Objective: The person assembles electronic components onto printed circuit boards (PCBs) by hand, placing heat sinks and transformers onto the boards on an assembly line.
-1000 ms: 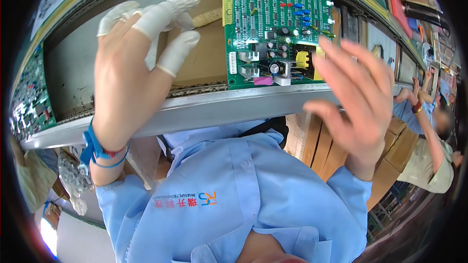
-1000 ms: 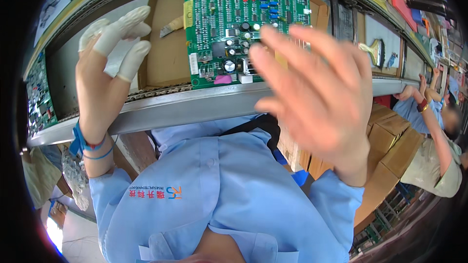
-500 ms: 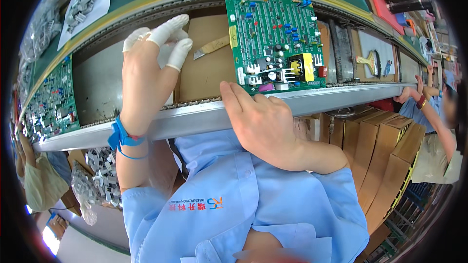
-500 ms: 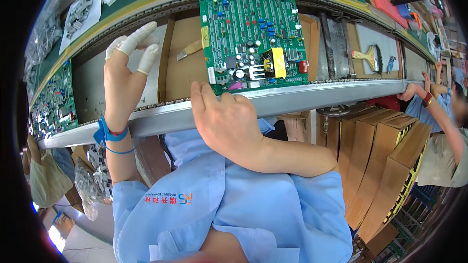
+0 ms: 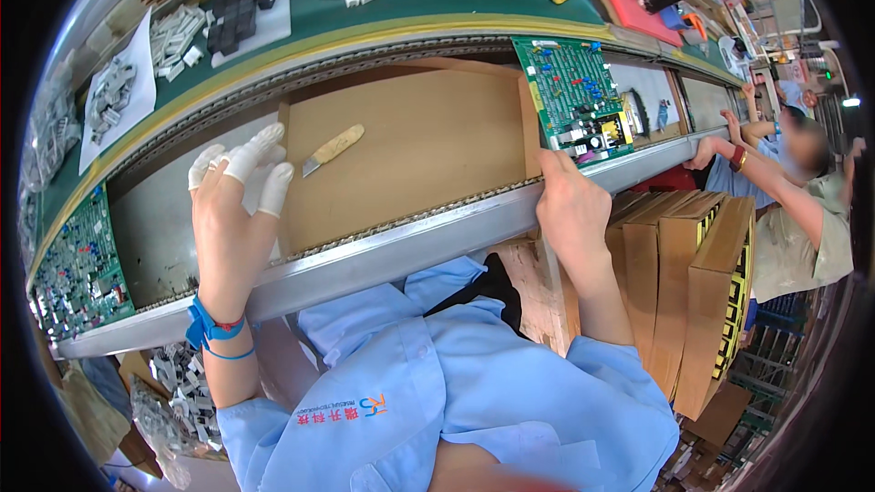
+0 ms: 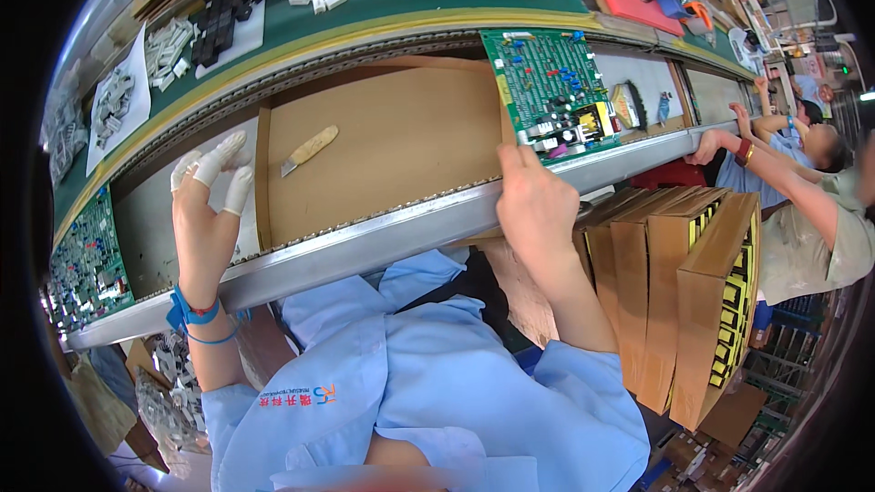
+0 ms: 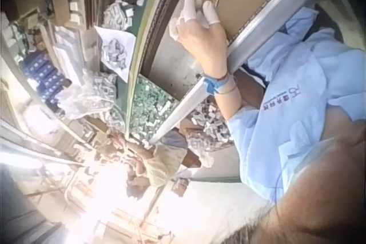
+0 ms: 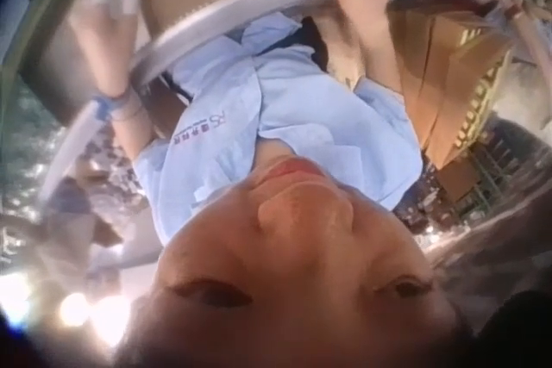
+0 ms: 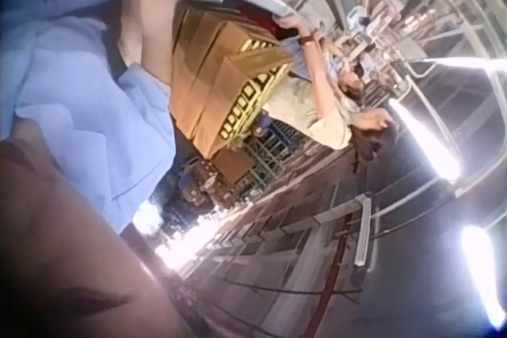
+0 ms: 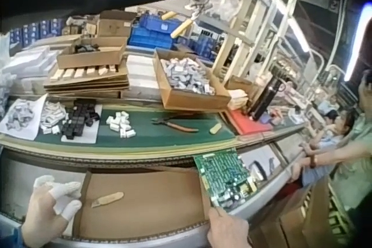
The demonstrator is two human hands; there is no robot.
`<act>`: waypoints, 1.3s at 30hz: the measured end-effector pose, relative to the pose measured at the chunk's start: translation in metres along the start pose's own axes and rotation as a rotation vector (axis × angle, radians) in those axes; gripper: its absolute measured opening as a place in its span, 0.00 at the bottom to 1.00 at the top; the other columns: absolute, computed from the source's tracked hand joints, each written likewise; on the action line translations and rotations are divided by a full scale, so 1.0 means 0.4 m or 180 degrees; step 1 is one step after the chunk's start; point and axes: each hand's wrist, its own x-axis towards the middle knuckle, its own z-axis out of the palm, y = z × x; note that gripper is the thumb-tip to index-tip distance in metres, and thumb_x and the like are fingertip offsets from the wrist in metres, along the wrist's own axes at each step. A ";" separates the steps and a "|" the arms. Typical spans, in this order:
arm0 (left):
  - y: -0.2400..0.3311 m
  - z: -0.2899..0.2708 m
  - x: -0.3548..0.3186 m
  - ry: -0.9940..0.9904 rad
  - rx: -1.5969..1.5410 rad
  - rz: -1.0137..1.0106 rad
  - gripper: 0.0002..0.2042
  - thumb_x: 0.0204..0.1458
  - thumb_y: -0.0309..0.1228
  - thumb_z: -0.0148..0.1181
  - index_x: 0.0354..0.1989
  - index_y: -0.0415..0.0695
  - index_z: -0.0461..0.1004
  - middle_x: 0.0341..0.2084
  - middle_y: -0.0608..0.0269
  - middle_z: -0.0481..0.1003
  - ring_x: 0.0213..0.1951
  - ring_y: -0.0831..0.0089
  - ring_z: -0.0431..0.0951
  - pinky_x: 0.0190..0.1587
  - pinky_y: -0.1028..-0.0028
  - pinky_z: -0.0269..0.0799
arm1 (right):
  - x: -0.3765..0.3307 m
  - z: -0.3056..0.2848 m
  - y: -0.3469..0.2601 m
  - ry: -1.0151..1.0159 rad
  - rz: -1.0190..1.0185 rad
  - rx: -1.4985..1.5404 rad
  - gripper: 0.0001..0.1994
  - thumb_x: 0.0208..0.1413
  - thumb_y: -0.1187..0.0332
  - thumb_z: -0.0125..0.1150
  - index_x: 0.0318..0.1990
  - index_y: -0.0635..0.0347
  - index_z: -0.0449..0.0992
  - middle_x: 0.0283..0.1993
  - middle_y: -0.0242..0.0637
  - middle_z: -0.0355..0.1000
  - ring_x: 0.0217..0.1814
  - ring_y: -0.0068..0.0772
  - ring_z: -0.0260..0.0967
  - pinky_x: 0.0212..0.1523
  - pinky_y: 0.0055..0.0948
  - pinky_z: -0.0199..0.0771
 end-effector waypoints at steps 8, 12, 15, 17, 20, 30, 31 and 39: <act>-0.055 -0.054 -0.077 0.0082 0.0286 -0.0207 0.15 0.50 0.28 0.63 0.48 0.47 0.78 0.35 0.57 0.79 0.41 0.57 0.75 0.58 0.58 0.61 | 0.062 0.045 0.128 -0.0205 0.0960 -0.0067 0.15 0.52 0.73 0.51 0.47 0.52 0.74 0.43 0.39 0.77 0.43 0.49 0.76 0.39 0.47 0.75; -0.086 -0.118 -0.146 0.0324 0.0402 -0.0410 0.14 0.51 0.30 0.62 0.48 0.49 0.78 0.31 0.56 0.77 0.38 0.56 0.75 0.57 0.57 0.61 | 0.064 0.017 0.185 -0.0706 0.1308 0.0026 0.18 0.57 0.69 0.47 0.54 0.53 0.74 0.51 0.43 0.75 0.51 0.51 0.72 0.50 0.46 0.71; -0.139 -0.181 -0.188 0.0650 0.0436 -0.0534 0.15 0.50 0.28 0.63 0.48 0.47 0.77 0.31 0.58 0.77 0.39 0.60 0.76 0.58 0.59 0.60 | 0.046 0.074 0.340 -0.0467 0.1123 0.0148 0.15 0.60 0.66 0.53 0.52 0.57 0.75 0.51 0.44 0.75 0.53 0.49 0.72 0.52 0.43 0.70; -0.188 -0.268 -0.253 0.1037 0.0903 -0.1049 0.14 0.50 0.27 0.63 0.47 0.47 0.78 0.32 0.59 0.78 0.39 0.61 0.76 0.55 0.62 0.63 | 0.094 0.087 0.329 -0.0312 0.1214 0.0280 0.13 0.61 0.65 0.54 0.51 0.58 0.76 0.47 0.42 0.77 0.49 0.45 0.74 0.49 0.39 0.71; -0.325 -0.390 -0.355 0.2108 0.1745 -0.1214 0.11 0.51 0.29 0.63 0.44 0.49 0.80 0.33 0.58 0.80 0.36 0.61 0.76 0.47 0.66 0.67 | 0.177 0.033 0.186 -0.0328 0.0946 0.0509 0.15 0.61 0.62 0.55 0.51 0.59 0.75 0.49 0.43 0.76 0.51 0.44 0.73 0.49 0.37 0.70; -0.622 -0.512 -0.332 0.0624 0.2639 -0.2227 0.24 0.63 0.45 0.44 0.60 0.39 0.66 0.43 0.41 0.77 0.50 0.50 0.75 0.65 0.46 0.44 | 0.400 -0.064 -0.212 0.0506 -0.1148 0.1188 0.12 0.60 0.69 0.56 0.50 0.56 0.75 0.44 0.41 0.77 0.43 0.42 0.75 0.41 0.36 0.73; -0.626 -0.519 -0.340 0.0477 0.2548 -0.2398 0.25 0.64 0.45 0.44 0.60 0.38 0.66 0.42 0.41 0.77 0.49 0.49 0.75 0.65 0.46 0.44 | 0.415 -0.068 -0.246 0.0442 -0.1355 0.1129 0.12 0.59 0.70 0.57 0.50 0.55 0.75 0.40 0.40 0.76 0.39 0.40 0.75 0.38 0.34 0.73; -0.608 -0.505 -0.349 0.0379 0.2301 -0.2345 0.25 0.64 0.46 0.42 0.60 0.40 0.66 0.38 0.42 0.78 0.47 0.52 0.76 0.66 0.52 0.43 | 0.509 -0.090 -0.417 0.0821 -0.2064 0.1298 0.08 0.52 0.69 0.63 0.40 0.52 0.76 0.36 0.32 0.75 0.34 0.43 0.74 0.31 0.35 0.73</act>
